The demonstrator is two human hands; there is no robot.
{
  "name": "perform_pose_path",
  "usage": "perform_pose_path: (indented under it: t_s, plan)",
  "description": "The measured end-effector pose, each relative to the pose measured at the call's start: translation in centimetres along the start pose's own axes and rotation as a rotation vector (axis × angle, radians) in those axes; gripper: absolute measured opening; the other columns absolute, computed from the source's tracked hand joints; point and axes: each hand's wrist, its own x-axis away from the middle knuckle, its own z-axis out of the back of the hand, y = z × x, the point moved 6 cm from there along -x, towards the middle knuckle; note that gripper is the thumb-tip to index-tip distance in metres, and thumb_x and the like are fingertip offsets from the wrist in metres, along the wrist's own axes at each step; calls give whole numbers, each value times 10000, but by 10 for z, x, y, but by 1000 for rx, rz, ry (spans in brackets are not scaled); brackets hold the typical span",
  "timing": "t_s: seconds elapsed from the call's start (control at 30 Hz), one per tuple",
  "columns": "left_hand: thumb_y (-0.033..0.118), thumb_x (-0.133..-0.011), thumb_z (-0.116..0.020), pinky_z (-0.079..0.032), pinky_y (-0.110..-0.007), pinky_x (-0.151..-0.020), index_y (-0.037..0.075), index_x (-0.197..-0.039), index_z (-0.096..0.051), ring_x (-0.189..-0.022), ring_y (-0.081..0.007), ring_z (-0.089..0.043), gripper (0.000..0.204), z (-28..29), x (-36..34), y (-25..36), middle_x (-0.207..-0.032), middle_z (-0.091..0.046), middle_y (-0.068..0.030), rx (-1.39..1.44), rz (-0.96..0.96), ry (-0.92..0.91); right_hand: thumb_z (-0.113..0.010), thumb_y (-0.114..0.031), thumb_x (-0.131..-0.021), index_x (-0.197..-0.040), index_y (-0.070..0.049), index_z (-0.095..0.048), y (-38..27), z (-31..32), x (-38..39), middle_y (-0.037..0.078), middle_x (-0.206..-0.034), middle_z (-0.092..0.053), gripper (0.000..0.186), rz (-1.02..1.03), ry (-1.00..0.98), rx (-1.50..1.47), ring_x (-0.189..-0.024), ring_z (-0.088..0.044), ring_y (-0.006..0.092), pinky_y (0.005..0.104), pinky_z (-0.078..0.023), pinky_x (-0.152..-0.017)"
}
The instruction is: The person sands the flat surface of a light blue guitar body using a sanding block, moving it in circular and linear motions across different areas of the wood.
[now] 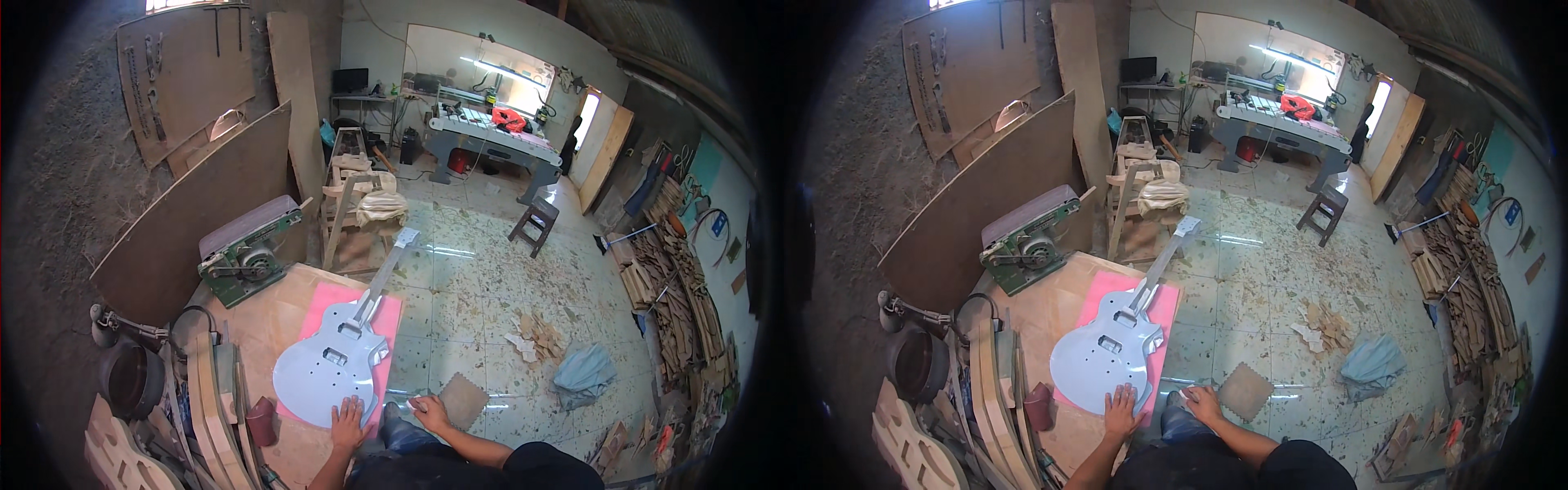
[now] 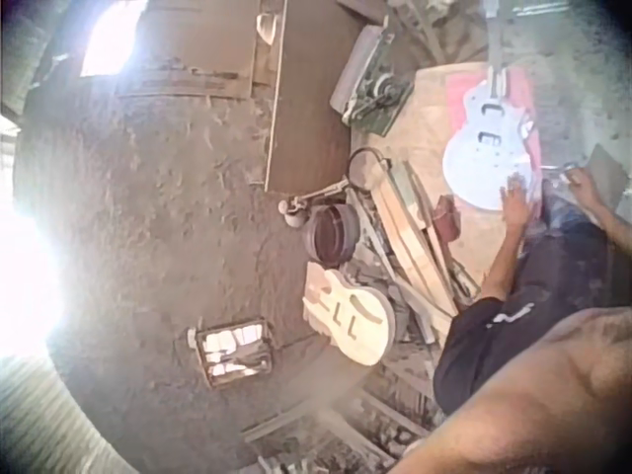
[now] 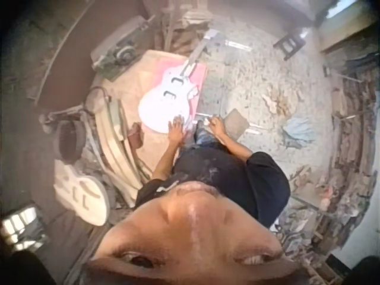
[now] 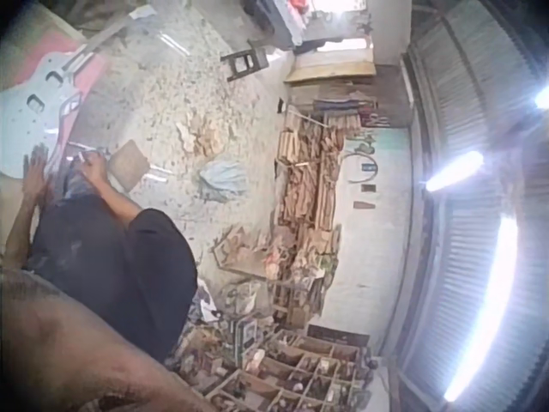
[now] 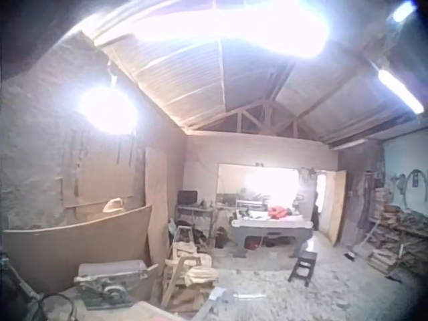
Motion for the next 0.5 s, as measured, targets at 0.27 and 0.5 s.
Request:
perform_pose_path:
  t_s: [0.27, 0.5]
  plan:
    - [734, -934, -524, -137, -637, -1270, 35, -1634, -339, -1606, -379, -196, 1007, 21, 7, -74, -1734, -249, -176, 196, 342, 48, -823, -321, -848, -1242, -189, -723, 45, 4, 6, 183, -1219, -645, 428, -157, -14, 50, -1198, -594, 411, 503, -493, -1035]
    - [772, -914, -525, -111, -632, -1276, -2, -1623, -341, -1610, -404, -165, 1066, 21, -5, -31, -1728, -239, -214, 178, 328, 83, -817, -368, -849, -1230, -230, -727, 71, 9, 16, 174, -1251, -631, 415, -221, -20, 96, -1215, -587, 412, 498, -491, -1045]
